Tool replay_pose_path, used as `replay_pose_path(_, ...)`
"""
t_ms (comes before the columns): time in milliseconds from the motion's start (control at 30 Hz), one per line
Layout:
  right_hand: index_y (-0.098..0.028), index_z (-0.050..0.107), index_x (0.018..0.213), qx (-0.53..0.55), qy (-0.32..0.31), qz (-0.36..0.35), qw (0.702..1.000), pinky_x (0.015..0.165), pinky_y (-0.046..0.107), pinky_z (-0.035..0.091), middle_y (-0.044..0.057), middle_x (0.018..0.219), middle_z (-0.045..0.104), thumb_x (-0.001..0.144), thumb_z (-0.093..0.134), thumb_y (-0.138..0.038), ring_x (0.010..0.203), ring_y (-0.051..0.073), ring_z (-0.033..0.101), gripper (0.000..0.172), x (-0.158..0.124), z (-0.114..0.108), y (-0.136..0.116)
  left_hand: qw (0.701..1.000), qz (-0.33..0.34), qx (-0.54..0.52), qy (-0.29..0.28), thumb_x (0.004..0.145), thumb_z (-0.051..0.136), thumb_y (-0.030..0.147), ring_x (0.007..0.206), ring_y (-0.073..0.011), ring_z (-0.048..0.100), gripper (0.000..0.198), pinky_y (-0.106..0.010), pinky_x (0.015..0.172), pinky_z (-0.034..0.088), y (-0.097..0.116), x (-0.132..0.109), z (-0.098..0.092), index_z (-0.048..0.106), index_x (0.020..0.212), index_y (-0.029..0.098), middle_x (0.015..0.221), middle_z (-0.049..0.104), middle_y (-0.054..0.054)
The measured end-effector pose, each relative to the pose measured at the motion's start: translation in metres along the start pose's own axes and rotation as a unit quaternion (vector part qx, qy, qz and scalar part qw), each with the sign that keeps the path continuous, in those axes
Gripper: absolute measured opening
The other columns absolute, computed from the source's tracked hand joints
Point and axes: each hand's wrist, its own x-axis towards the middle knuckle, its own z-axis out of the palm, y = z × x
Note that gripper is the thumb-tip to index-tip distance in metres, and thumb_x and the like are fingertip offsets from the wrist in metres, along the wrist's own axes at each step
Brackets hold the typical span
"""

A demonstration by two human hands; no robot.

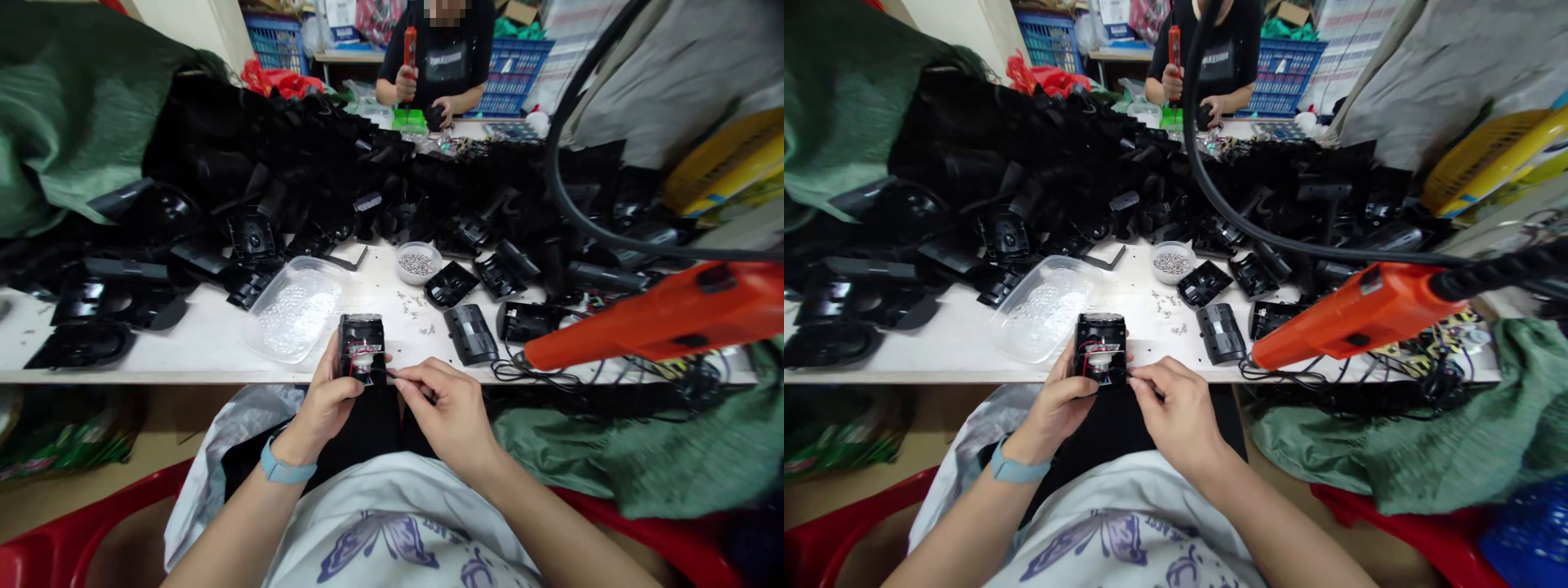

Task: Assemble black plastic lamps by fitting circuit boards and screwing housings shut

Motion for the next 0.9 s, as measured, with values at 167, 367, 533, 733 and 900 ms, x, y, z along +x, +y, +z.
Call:
replay_pose_path(167, -0.020, 0.079, 0.091, -0.003, -0.028, 0.017, 0.999, 0.062, 0.025, 0.047, 0.001, 0.076, 0.070, 0.091, 0.068, -0.011, 0.063, 0.013, 0.062, 0.015, 0.004, 0.009, -0.003, 1.000, 0.019, 0.015, 0.003, 0.059, 0.067, 0.006, 0.109, -0.0318, 0.074, 0.076, -0.041, 0.094, 0.055, 0.002, -0.002, 0.007, 0.058, 0.133, 0.023, 0.108, 0.079, -0.006)
replay_pose_path(367, -0.021, 0.079, 0.088, 0.005, 0.021, 0.043, 0.999, 0.060, 0.026, 0.044, -0.001, 0.070, 0.066, 0.092, 0.067, -0.014, 0.058, 0.012, 0.056, 0.014, 0.000, 0.018, -0.003, 1.000, 0.022, 0.000, 0.015, 0.060, 0.067, 0.005, 0.109, -0.0326, 0.073, 0.075, -0.042, 0.094, 0.054, 0.004, -0.001, 0.012, 0.059, 0.132, 0.024, 0.108, 0.078, -0.006)
replay_pose_path(533, -0.021, 0.079, 0.089, 0.001, 0.026, 0.037, 0.999, 0.061, 0.026, 0.045, 0.000, 0.073, 0.068, 0.093, 0.067, -0.017, 0.060, 0.012, 0.057, 0.013, 0.000, 0.020, -0.003, 0.999, 0.026, -0.003, 0.025, 0.059, 0.065, 0.005, 0.109, -0.0311, 0.072, 0.075, -0.039, 0.093, 0.053, 0.002, -0.001, 0.015, 0.058, 0.131, 0.023, 0.107, 0.078, -0.006)
replay_pose_path(733, -0.022, 0.078, 0.089, -0.010, 0.040, 0.025, 0.999, 0.066, 0.027, 0.051, 0.001, 0.077, 0.072, 0.093, 0.067, -0.017, 0.060, 0.013, 0.061, 0.012, -0.001, 0.027, -0.004, 0.998, 0.039, -0.008, 0.042, 0.058, 0.065, 0.005, 0.109, -0.0308, 0.072, 0.078, -0.038, 0.090, 0.055, 0.001, -0.001, 0.019, 0.055, 0.133, 0.023, 0.106, 0.078, -0.005)
replay_pose_path(900, -0.022, 0.079, 0.098, 0.006, 0.025, 0.000, 1.000, 0.077, 0.030, 0.058, 0.005, 0.085, 0.076, 0.097, 0.063, -0.018, 0.075, 0.017, 0.071, 0.017, -0.004, 0.030, -0.005, 0.996, 0.020, -0.035, 0.082, 0.059, 0.064, 0.006, 0.094, -0.0295, 0.077, 0.069, -0.045, 0.090, 0.058, 0.000, 0.000, 0.021, 0.056, 0.126, 0.022, 0.096, 0.079, -0.004)
